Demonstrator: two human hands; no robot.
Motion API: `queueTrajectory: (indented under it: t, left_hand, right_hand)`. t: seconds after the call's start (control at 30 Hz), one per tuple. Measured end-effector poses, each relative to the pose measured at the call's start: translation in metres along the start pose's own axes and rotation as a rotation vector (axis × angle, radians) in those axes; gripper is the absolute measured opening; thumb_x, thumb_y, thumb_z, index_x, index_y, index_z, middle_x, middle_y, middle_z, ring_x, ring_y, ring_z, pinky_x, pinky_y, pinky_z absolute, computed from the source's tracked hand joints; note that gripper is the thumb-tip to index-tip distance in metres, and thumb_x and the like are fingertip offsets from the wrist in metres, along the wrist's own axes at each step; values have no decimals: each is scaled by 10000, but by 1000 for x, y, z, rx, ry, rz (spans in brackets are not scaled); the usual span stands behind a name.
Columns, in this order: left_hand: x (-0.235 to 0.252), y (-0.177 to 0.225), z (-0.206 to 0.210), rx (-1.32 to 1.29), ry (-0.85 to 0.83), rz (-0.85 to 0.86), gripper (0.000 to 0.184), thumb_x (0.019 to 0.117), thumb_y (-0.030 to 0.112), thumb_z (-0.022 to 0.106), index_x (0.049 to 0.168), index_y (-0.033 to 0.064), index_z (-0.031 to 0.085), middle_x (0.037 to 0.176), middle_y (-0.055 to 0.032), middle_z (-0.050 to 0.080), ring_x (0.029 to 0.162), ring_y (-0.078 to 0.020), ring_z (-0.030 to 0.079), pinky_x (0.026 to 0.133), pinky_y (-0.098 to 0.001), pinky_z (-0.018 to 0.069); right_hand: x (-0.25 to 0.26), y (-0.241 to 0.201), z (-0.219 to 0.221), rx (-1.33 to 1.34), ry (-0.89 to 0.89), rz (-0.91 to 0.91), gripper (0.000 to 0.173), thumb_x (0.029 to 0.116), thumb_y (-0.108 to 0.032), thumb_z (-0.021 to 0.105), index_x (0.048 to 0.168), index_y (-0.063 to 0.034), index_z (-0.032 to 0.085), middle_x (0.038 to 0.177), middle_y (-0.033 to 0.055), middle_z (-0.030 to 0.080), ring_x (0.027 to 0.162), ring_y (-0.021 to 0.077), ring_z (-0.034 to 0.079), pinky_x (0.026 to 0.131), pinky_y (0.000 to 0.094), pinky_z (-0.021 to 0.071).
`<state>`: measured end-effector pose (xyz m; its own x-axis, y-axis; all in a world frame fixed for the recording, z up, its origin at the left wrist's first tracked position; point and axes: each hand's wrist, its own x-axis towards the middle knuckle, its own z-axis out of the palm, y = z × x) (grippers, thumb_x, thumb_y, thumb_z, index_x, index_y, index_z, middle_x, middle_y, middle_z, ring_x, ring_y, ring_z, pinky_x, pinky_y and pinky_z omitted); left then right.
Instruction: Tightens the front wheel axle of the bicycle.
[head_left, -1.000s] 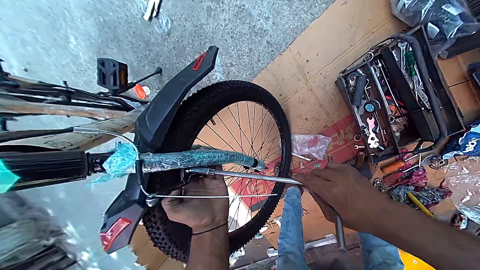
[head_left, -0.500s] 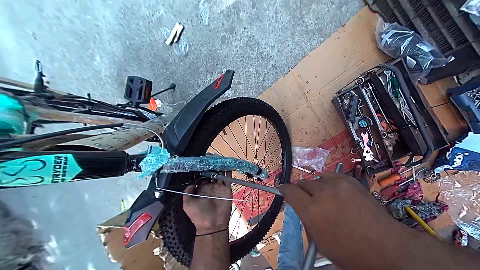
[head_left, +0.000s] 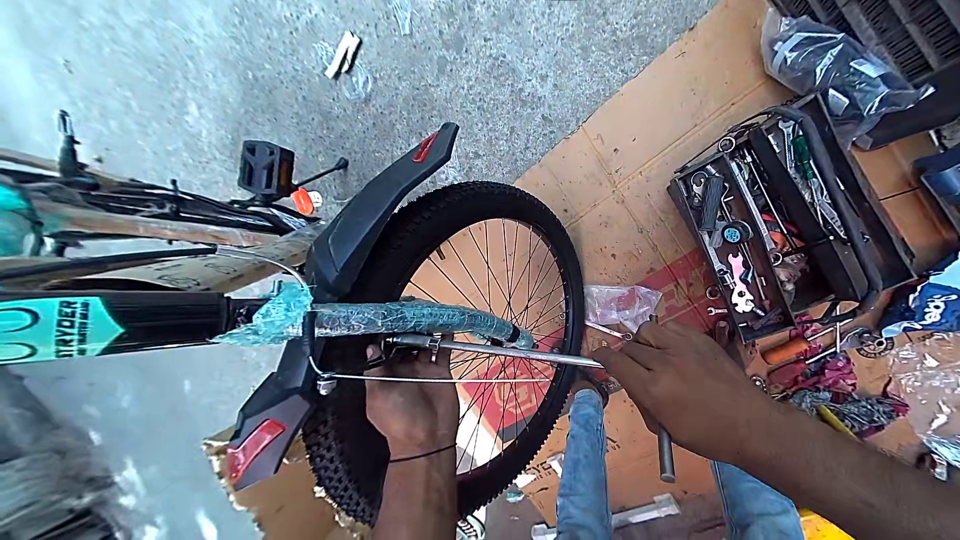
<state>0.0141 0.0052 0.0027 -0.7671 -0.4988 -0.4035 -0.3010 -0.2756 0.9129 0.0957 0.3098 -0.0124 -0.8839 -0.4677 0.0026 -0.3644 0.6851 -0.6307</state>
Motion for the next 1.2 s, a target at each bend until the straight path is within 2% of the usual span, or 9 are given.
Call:
queueTrajectory:
  t: [0.13,0.33,0.4,0.53,0.7,0.8,0.87,1.03,1.2]
  left_hand:
    - [0,2,-2,-16,-17,-26,441,1117,395,179,1241,138,514,1169,-81,652,1140,-271,649,1018,-566,499]
    - [1,11,1,11,-33,14,434,1125,386,181,1321,132,475,1212,-87,642,1146,-268,651,1017,-537,515]
    - [2,12,0,-13,-35,7,420,1128,364,186,1305,120,479,1193,-92,644,1139,-260,652,1031,-521,510]
    - [2,8,-5,-62,-48,5,383,1122,337,197,1193,127,510,1081,-60,665,1066,-210,671,1012,-456,527]
    - [5,3,-7,-82,-65,21,382,1124,334,189,1183,133,509,1081,-54,660,1069,-205,667,1029,-446,515]
    - [5,4,-9,-90,-80,11,395,1121,331,178,1160,143,523,1069,-38,664,1063,-188,667,1031,-430,513]
    - [4,5,-8,-83,-74,7,396,1124,328,181,1170,136,524,1066,-42,664,1059,-185,667,1018,-429,523]
    - [5,3,-6,-76,-51,16,368,1126,313,199,1171,126,513,1065,-56,668,1048,-198,676,997,-431,539]
    - [5,2,-6,-76,-31,19,372,1126,317,205,1168,124,520,1054,-55,672,1024,-194,682,979,-425,549]
  right_hand:
    - [-4,-2,6,-62,62,-50,314,975,-183,547,1246,-109,689,819,12,660,785,209,616,661,351,477]
    - [-6,9,15,-106,97,-110,372,980,-166,538,1326,-92,652,885,42,684,820,223,629,728,369,507]
    - [-6,6,13,-105,72,-116,373,970,-159,545,1319,-85,653,862,42,676,797,222,630,708,362,517]
    - [-8,-2,6,-119,24,-106,352,982,-158,533,1307,-102,656,859,34,671,807,221,632,703,362,510]
    - [-6,-2,2,-129,18,-94,334,976,-157,536,1279,-109,668,849,26,675,806,218,645,702,358,525]
    - [-6,-11,-6,-151,1,-97,352,976,-159,509,1288,-99,660,804,27,644,735,212,602,648,356,468]
    - [-7,-15,-8,-161,-4,-102,363,995,-147,487,1315,-87,647,812,37,648,736,217,601,666,367,474]
    - [-4,0,0,-144,35,-101,363,984,-175,552,1323,-94,654,865,40,678,817,222,644,725,364,519]
    - [-3,8,9,-128,49,-111,391,966,-204,583,1333,-92,655,865,42,676,799,221,632,705,355,508]
